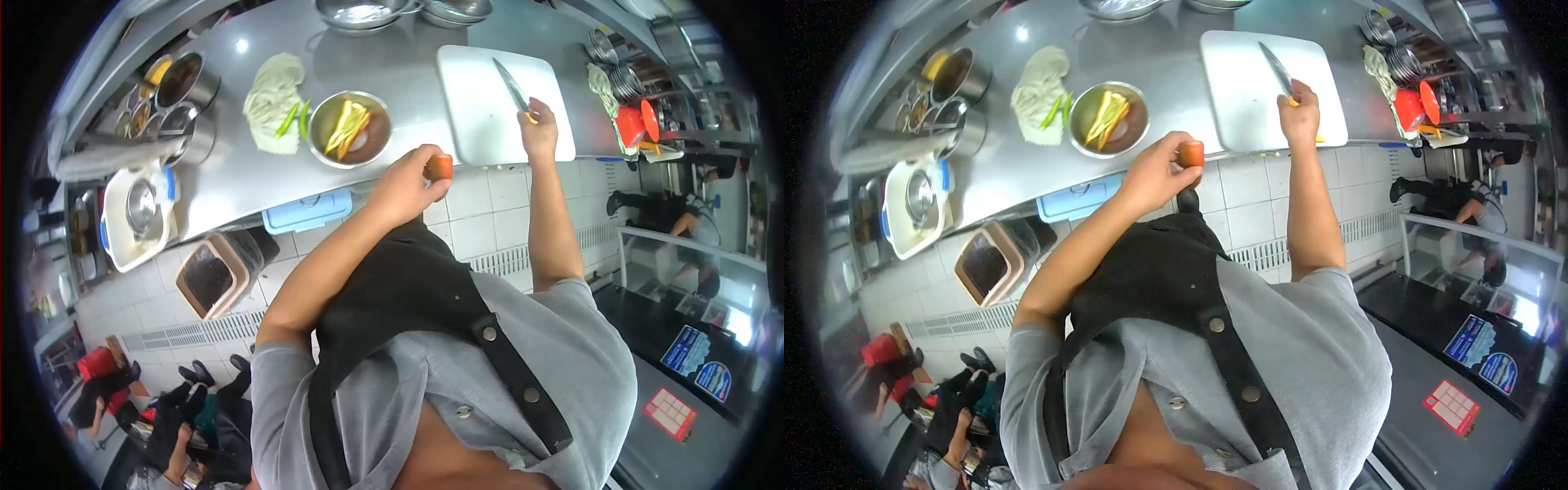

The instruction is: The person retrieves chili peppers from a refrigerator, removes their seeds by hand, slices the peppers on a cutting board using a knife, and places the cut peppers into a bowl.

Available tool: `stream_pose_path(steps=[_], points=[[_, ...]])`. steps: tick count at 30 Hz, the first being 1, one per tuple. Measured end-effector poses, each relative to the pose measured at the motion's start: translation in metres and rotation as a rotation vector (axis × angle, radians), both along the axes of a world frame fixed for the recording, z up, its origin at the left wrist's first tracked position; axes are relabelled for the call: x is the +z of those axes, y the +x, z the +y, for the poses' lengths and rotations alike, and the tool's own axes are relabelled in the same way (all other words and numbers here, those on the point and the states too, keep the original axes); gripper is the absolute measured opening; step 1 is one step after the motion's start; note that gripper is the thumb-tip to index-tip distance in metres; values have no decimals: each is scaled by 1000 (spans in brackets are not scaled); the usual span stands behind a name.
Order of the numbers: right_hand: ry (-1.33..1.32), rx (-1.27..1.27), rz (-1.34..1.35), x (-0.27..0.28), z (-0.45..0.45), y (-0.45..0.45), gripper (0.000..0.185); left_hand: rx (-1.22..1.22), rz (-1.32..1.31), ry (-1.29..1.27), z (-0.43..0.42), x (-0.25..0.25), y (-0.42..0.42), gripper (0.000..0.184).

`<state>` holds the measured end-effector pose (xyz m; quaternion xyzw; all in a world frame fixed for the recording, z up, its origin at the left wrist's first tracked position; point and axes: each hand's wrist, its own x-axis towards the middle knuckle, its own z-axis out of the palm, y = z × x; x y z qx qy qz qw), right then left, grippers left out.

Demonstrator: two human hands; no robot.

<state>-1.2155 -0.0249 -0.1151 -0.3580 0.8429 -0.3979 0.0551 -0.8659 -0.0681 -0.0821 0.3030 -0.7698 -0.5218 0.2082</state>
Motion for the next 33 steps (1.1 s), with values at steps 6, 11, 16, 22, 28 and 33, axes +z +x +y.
stream_pose_path(steps=[6,11,16,22,28,33], points=[[411,33,227,-73,6,-103,63,77,-29,159,-47,-52,-174,54],[346,196,-47,-33,21,-99,62,124,-132,29,-86,-98,-255,61],[312,287,-538,15,56,-63,62,214,-115,-35,-91,-113,-259,58],[438,503,-406,43,53,-52,70,254,32,115,-85,-114,-256,49],[484,556,-307,62,42,-51,70,178,-27,7,-86,-105,-252,56],[585,567,-255,62,17,-44,69,124,-71,40,-90,-99,-252,61]])
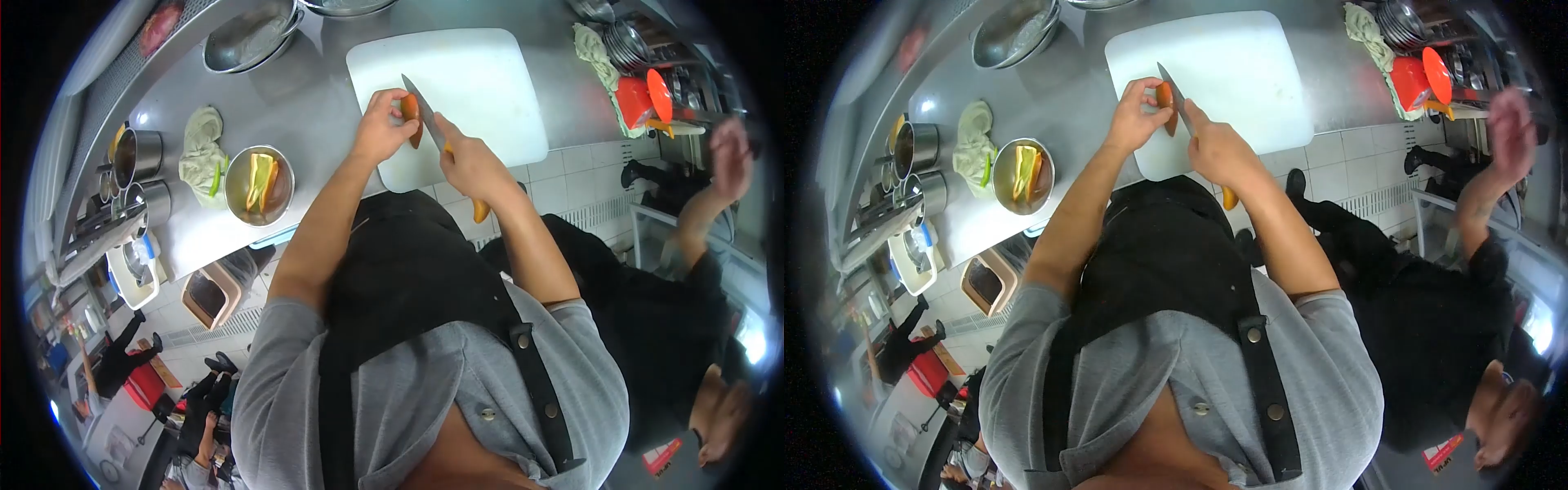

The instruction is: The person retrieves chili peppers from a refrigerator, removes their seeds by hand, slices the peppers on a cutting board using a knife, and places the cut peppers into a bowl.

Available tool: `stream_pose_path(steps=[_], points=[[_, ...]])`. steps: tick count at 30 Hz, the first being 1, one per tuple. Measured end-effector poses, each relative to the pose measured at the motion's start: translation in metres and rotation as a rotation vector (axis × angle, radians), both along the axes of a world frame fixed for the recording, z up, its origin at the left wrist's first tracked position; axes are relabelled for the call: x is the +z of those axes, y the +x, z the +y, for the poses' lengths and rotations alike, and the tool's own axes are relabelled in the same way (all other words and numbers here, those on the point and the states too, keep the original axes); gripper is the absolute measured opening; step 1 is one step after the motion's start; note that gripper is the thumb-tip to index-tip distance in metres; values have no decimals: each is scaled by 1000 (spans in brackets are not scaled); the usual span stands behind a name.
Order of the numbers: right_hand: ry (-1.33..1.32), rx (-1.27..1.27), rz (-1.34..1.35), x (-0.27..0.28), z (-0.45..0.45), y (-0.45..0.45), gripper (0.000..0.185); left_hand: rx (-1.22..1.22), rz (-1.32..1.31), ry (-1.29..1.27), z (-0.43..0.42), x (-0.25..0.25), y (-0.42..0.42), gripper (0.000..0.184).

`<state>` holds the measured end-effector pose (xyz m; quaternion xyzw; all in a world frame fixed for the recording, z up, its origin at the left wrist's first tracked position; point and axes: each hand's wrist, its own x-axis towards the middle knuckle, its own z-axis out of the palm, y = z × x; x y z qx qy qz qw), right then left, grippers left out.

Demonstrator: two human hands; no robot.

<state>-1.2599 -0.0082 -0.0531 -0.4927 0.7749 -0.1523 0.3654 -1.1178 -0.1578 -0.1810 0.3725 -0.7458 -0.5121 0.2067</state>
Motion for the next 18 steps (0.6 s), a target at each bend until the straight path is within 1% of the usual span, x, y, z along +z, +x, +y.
stream_pose_path(steps=[6,10,13,15,18], points=[[-23,-15,58,-24,-26,8,69,-26,21,28,-1,-1,2,63],[-3,-38,81,-35,-19,22,70,4,24,13,3,-1,2,64],[6,53,112,-34,29,35,72,31,59,8,1,-8,1,65],[65,28,60,-20,70,46,75,29,68,8,3,-7,2,65],[84,8,-112,1,123,41,75,54,91,-8,5,-1,1,69]])
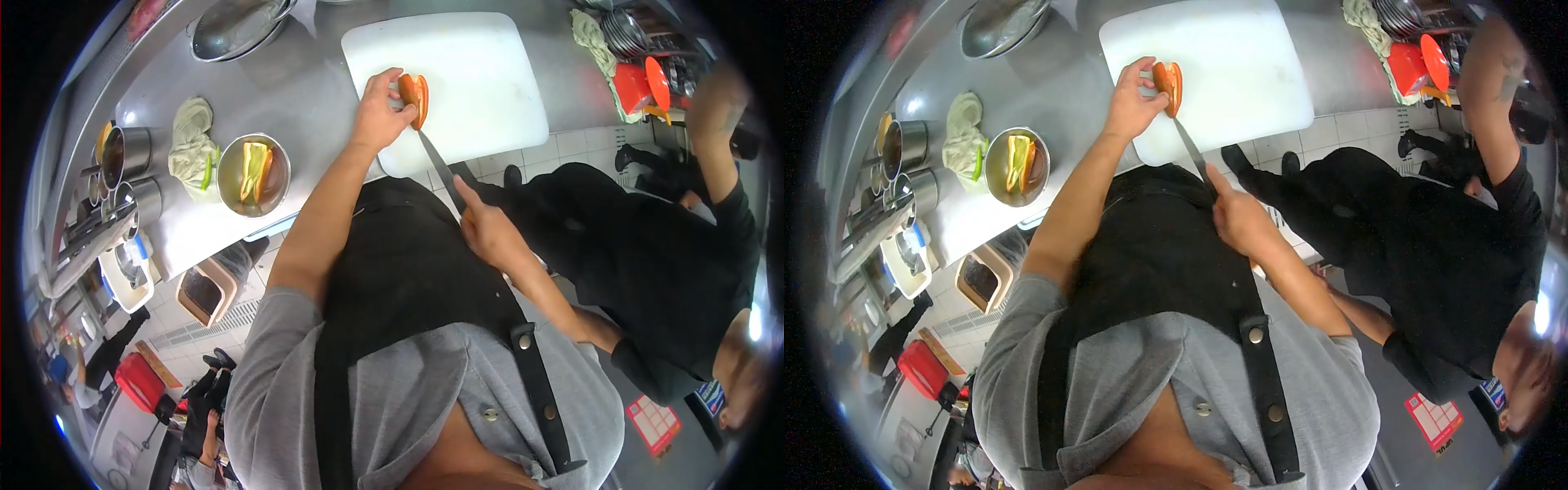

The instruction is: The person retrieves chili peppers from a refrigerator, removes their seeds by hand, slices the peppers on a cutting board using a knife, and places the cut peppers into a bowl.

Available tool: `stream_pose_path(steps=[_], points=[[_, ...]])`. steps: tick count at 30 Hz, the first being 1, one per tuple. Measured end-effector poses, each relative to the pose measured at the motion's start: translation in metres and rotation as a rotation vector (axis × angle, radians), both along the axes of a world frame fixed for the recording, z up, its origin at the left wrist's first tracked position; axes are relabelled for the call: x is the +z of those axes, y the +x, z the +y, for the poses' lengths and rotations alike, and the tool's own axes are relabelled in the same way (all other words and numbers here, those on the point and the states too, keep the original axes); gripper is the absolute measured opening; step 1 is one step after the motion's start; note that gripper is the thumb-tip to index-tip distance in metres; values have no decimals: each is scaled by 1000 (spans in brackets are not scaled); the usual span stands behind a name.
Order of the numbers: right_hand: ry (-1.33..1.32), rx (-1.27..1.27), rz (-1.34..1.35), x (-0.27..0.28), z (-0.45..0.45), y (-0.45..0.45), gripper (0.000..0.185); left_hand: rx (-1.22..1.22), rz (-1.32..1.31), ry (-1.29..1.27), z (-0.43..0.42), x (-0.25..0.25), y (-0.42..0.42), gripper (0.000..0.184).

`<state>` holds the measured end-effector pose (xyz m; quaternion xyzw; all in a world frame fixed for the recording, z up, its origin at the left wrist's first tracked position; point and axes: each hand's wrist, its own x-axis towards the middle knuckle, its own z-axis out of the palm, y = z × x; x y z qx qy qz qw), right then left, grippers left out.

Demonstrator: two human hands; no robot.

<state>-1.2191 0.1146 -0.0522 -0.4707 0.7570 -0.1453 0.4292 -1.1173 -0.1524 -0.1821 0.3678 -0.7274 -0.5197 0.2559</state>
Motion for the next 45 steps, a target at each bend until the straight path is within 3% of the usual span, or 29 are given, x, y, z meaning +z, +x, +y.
stream_pose_path(steps=[2,4,5,7,9,12,15,16,19,26,33,36,39,42,45], points=[[-126,-74,0,9,20,-9,74,11,-48,-14,-2,-3,3,72],[-74,-284,-52,26,10,-18,70,39,-89,-49,-5,-1,2,73],[-77,-316,69,22,-1,-27,69,51,-110,-70,-3,2,3,73],[-310,-209,393,-14,-26,-52,67,68,-163,-114,0,3,2,73],[-322,-261,459,-42,-60,-73,57,95,-226,-161,0,-2,-2,72],[-307,-225,521,-81,-93,-100,54,138,-236,-14,-5,5,0,71],[-687,-153,784,-86,-108,-101,53,134,-90,93,-1,16,23,65],[-758,-181,606,-66,-120,-84,55,128,-84,128,2,24,31,65],[-807,114,79,-14,-157,-30,43,127,-56,248,28,60,63,62],[-609,698,-3,-26,-196,50,21,215,-122,301,69,96,163,61],[-701,864,269,-56,-214,152,18,336,-216,186,74,97,256,58],[-693,728,127,-53,-224,212,16,394,-189,129,71,99,313,51],[-507,469,64,-42,-229,258,10,464,-150,194,66,106,362,48],[-263,-7,-702,-60,-239,260,7,472,-152,82,59,99,400,43],[-414,-278,-686,-58,-228,206,11,425,-136,20,30,96,402,38]])
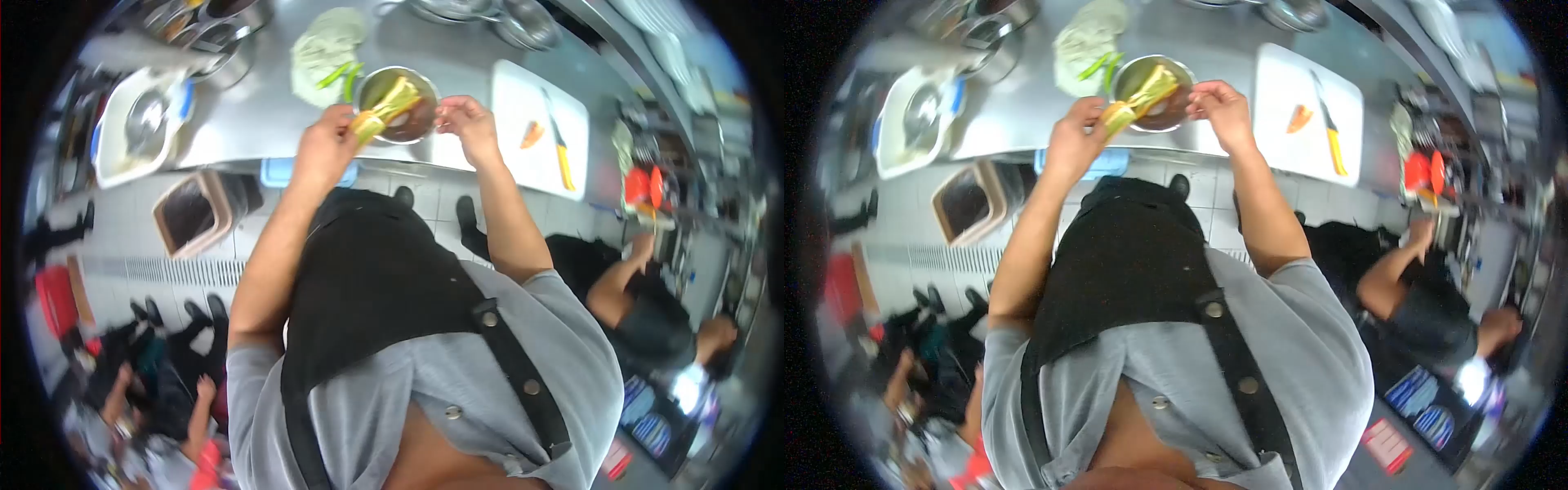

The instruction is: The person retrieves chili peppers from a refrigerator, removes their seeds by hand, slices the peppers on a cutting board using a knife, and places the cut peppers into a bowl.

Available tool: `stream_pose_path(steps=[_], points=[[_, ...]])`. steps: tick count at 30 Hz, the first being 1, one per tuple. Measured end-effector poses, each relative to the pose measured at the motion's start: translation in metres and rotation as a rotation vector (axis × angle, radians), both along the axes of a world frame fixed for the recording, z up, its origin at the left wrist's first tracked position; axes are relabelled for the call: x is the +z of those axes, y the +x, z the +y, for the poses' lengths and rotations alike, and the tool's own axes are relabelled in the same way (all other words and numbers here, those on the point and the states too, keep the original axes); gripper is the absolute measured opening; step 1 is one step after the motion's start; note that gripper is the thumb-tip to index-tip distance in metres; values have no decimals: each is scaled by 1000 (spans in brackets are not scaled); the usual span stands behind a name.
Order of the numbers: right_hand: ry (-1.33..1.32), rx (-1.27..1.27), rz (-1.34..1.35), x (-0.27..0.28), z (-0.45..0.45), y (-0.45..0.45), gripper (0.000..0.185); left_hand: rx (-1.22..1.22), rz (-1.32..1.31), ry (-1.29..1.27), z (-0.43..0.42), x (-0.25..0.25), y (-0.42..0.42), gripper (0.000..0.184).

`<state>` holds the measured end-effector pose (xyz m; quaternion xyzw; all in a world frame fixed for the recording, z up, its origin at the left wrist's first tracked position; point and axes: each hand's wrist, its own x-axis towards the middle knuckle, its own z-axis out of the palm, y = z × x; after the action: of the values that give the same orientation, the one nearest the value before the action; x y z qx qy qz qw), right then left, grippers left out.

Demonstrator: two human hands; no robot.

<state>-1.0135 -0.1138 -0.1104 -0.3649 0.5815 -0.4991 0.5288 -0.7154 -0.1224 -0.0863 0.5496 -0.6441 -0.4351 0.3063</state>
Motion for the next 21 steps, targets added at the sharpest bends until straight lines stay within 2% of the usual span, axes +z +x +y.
stream_pose_path(steps=[2,4,5,6,8,11,15,18,21], points=[[-65,-224,72,-13,13,-71,17,-84,-64,-86,-26,-9,-8,34],[2,-438,384,-14,25,-139,17,-151,-108,-156,-50,-21,-19,34],[10,-490,394,-33,31,-186,21,-143,-107,-219,-58,-29,-27,34],[80,-482,573,-46,35,-229,31,-158,-135,-231,-62,-34,-33,33],[222,-434,862,-41,33,-259,39,-184,-195,-256,-73,-42,-46,33],[277,-161,1082,-61,26,-288,42,-175,-332,-450,-52,-12,-63,41],[391,-81,949,-58,14,-264,46,-339,-213,-349,-22,-3,-106,50],[234,-146,419,-45,15,-235,43,-466,-76,-226,-8,-4,-155,54],[79,-102,126,-19,16,-164,39,-434,139,69,-4,7,-183,57]])
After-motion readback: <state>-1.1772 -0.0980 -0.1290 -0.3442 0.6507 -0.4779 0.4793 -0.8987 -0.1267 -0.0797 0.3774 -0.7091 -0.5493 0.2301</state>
